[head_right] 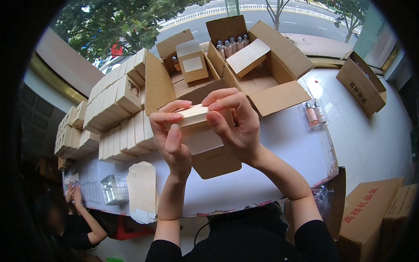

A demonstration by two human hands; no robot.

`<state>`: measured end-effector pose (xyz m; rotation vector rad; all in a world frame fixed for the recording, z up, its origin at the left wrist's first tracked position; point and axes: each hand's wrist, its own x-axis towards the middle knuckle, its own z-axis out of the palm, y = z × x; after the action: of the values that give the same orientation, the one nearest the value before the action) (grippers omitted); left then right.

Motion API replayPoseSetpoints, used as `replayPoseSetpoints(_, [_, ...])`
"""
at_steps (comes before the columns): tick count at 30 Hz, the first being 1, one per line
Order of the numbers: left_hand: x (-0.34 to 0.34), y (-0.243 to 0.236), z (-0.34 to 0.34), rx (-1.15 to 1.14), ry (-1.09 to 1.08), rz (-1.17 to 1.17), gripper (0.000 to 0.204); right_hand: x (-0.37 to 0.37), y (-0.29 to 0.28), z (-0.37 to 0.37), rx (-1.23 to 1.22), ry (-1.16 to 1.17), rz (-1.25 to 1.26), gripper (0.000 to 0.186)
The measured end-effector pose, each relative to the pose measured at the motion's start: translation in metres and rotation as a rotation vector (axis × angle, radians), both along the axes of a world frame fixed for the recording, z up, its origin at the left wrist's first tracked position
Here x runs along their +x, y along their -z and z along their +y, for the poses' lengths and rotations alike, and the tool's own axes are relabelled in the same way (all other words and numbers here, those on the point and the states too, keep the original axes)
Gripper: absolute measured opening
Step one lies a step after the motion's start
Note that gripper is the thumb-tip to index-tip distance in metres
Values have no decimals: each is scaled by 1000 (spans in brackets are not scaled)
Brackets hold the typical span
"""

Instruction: The person assembles small cardboard boxes, places small bottles into clear plastic trays, and then inserts the trays into the boxes. The person works at a table with stacks of boxes and bottles, systematically packaging the items.

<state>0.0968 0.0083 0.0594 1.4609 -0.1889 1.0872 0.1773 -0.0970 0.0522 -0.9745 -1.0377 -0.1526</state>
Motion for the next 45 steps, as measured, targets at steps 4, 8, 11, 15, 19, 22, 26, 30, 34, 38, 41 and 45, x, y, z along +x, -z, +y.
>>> replayPoseSetpoints(4, [0, 6, 0, 5, -3, 0, 17, 1, 4, -2, -4, -2, 25, 17])
replayPoseSetpoints(8, [0, 9, 0, -19, 3, 17, 16, 0, 0, -2, -34, 23, 4, 12])
replayPoseSetpoints(11, [-3, 0, -7, 6, -48, 61, 12, -1, -6, -7, -140, -14, 109, 10])
replayPoseSetpoints(15, [-2, -2, -2, 198, -57, 86, 20, -1, -7, -11, -146, -53, 154, 18])
replayPoseSetpoints(19, [-3, 1, 0, 208, -36, 73, 19, -1, -6, -10, -69, -50, 93, 19])
replayPoseSetpoints(22, [-6, 0, 0, 207, -10, 74, 17, -1, -7, -9, -35, -63, 71, 18])
replayPoseSetpoints(26, [-7, -4, 2, 220, 26, 77, 17, -1, -9, -10, -21, -107, 78, 17])
replayPoseSetpoints(30, [-9, -1, 4, 196, 71, 93, 15, -2, -10, -12, -58, -117, 105, 21])
replayPoseSetpoints(34, [-12, 3, 2, 212, 92, 111, 16, 2, -3, -12, -27, -119, 39, 29])
replayPoseSetpoints(38, [-9, 12, -3, 206, 88, 181, 20, 1, 4, -22, -119, -40, 60, 34])
replayPoseSetpoints(41, [-14, 15, -6, 131, 169, 391, 26, -3, 12, -36, -243, 6, 191, 34])
replayPoseSetpoints(45, [-22, 21, -7, 52, 381, 785, 47, -9, 40, -65, -348, 170, 137, 22])
